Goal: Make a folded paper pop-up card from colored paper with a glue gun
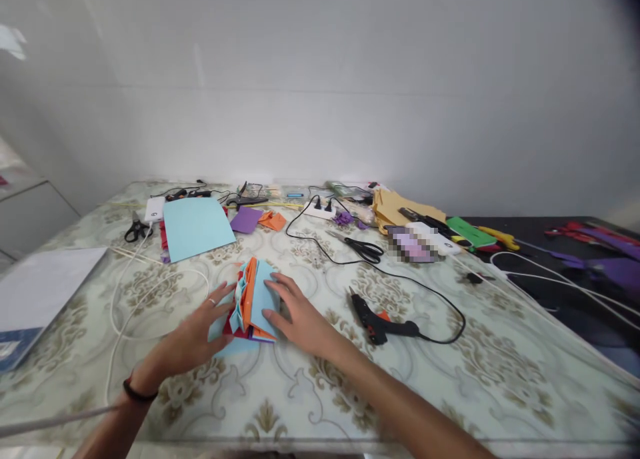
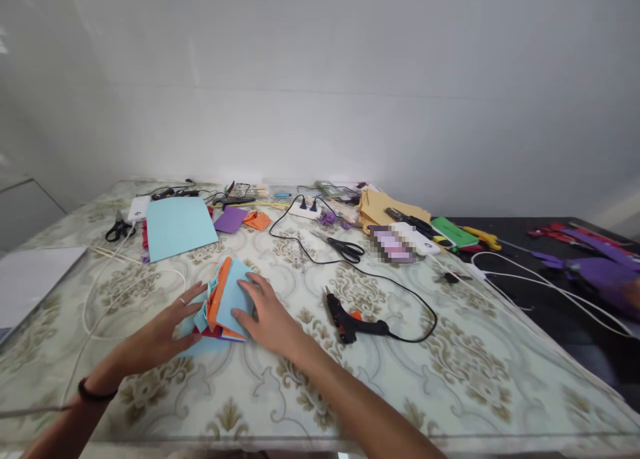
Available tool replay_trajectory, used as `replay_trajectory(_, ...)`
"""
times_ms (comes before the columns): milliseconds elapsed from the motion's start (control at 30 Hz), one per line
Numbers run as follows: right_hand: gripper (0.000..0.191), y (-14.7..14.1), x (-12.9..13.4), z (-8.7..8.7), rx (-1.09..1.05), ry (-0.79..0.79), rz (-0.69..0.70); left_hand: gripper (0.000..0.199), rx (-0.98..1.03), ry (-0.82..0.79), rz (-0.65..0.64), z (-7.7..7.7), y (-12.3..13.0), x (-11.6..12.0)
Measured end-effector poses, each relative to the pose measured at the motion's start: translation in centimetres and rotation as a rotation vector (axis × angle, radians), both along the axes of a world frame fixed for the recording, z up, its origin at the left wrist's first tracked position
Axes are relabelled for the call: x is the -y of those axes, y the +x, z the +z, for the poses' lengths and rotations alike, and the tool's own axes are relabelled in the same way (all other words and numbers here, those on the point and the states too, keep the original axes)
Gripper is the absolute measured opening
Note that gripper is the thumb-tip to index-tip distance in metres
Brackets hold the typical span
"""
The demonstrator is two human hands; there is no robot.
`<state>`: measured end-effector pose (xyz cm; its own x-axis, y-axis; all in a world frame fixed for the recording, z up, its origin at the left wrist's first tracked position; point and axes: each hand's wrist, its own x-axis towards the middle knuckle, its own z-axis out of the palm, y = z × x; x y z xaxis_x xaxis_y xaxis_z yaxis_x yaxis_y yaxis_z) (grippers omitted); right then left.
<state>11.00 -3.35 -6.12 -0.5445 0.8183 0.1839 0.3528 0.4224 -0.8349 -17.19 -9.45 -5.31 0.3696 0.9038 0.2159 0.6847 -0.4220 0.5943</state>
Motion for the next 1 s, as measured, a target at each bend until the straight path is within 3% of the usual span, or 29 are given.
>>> replay_trajectory(133, 0.06, -0.3, 0.4, -0.7, -0.102, -0.061, -0.091, 0.044, 0.178, -0.058, 0.034, 1.0, 0.6, 0.3)
replay_trajectory(233, 0.063, -0.1, 0.5, -1.1, -0.198, -0.141, -0.125, 0.039, 0.423, -0.259, 0.118, 2.2, 3.6, -0.8)
replay_trajectory(333, 0.066, 0.0, 0.7, -1.4, -0.255, -0.198, -0.147, 0.054, 0.658, -0.442, 0.196, 3.0, 6.5, -2.5)
replay_trajectory(433, 0.069, -0.1, 0.9, -1.4, -0.251, -0.204, -0.161, 0.055, 0.611, -0.469, 0.273, 3.1, 7.2, -3.9)
replay_trajectory(533, 0.067, -0.7, 1.2, -1.2, -0.21, -0.21, -0.168, 0.044, 0.496, -0.471, 0.306, 2.9, 6.1, -4.6)
replay_trajectory(733, 0.081, -1.7, 0.0, -1.7, -0.386, -0.426, -0.314, 0.039, 0.385, -0.31, 0.473, 1.8, 4.0, -4.3)
replay_trajectory(867, 0.079, -2.1, -1.1, -1.5, -0.479, -0.593, -0.313, 0.041, 0.438, -0.337, 0.431, 1.5, 4.2, -3.6)
replay_trajectory(1000, 0.063, -1.8, -0.3, 1.2, -0.59, -0.623, -0.188, 0.05, 0.574, -0.284, 0.347, 2.2, 5.0, -2.5)
